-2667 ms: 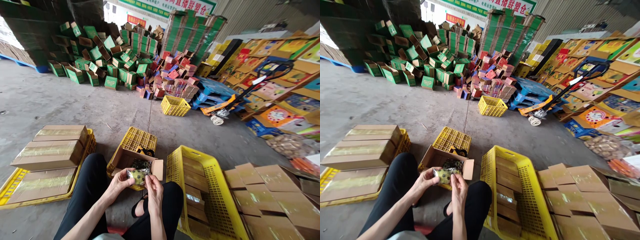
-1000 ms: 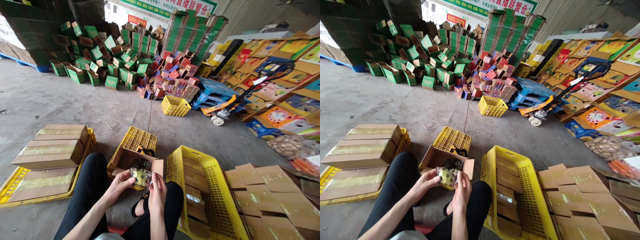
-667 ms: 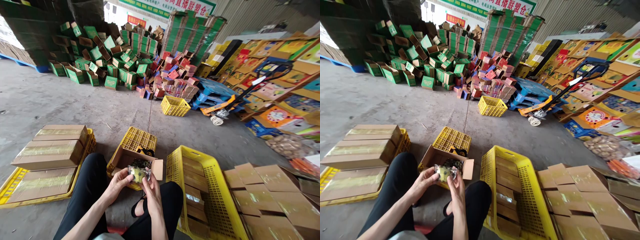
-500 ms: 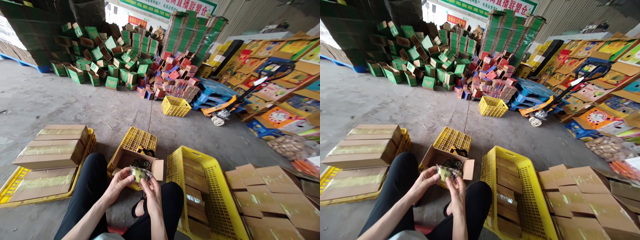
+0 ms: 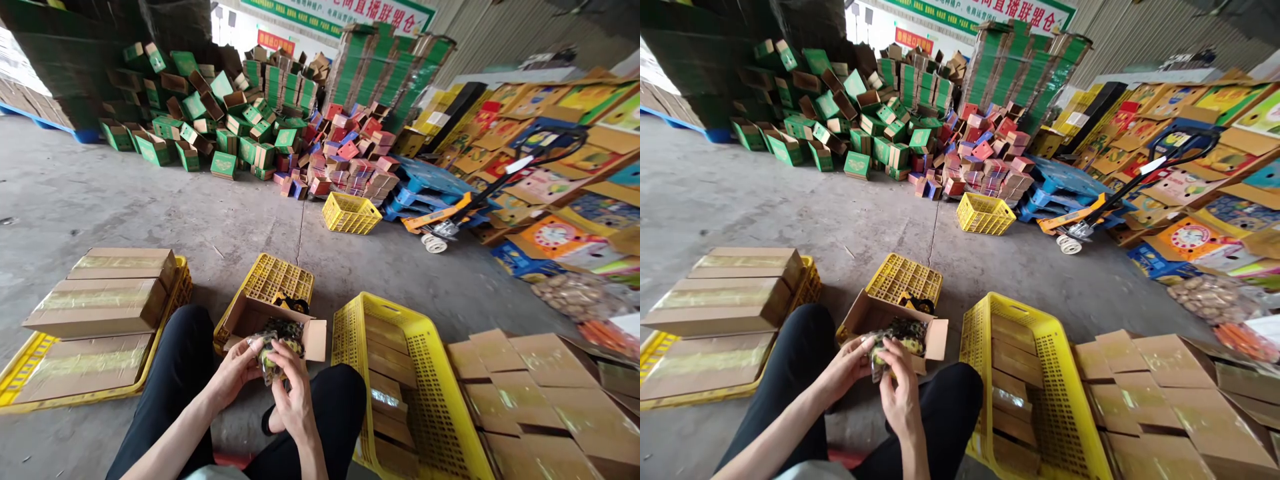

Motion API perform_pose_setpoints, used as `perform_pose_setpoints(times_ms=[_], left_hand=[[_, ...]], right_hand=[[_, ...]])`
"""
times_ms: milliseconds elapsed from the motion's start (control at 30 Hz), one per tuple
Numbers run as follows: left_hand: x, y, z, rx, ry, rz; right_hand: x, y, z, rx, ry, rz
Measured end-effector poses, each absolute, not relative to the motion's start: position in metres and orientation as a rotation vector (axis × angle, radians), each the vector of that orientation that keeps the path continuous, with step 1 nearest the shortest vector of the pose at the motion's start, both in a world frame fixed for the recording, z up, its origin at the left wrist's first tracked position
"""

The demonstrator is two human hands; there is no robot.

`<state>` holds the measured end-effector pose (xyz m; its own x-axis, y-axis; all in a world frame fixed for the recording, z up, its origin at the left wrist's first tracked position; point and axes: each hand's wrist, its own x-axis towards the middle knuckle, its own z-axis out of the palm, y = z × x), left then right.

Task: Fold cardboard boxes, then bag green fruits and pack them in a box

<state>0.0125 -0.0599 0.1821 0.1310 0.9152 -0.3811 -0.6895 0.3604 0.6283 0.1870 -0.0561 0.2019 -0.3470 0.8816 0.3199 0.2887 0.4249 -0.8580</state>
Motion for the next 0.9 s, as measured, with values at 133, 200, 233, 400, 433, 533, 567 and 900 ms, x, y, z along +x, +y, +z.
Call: perform_pose_setpoints(times_ms=[133, 200, 233, 400, 433, 533, 567, 900], left_hand=[[0.007, -0.058, 0.183, 0.296, 0.758, 1.245], [0.005, -0.058, 0.184, 0.291, 0.738, 1.272], [0.004, -0.058, 0.184, 0.295, 0.732, 1.285], [0.004, -0.062, 0.184, 0.352, 0.710, 1.268], [0.003, -0.063, 0.184, 0.368, 0.707, 1.248], [-0.003, -0.062, 0.188, 0.445, 0.767, 1.197], [-0.005, -0.062, 0.190, 0.489, 0.814, 1.180], [-0.011, -0.062, 0.190, 0.681, 1.075, 1.198]], right_hand=[[0.194, -0.053, 0.188, -1.112, -1.679, 0.925], [0.197, -0.051, 0.185, -1.195, -1.511, 1.028], [0.197, -0.050, 0.185, -1.221, -1.432, 1.109], [0.188, -0.055, 0.201, -1.261, -1.125, 1.370], [0.186, -0.057, 0.204, -1.270, -1.092, 1.371], [0.183, -0.059, 0.211, -1.281, -1.077, 1.381], [0.184, -0.059, 0.212, -1.277, -1.094, 1.394], [0.195, -0.054, 0.214, -1.272, -1.221, 1.398]])
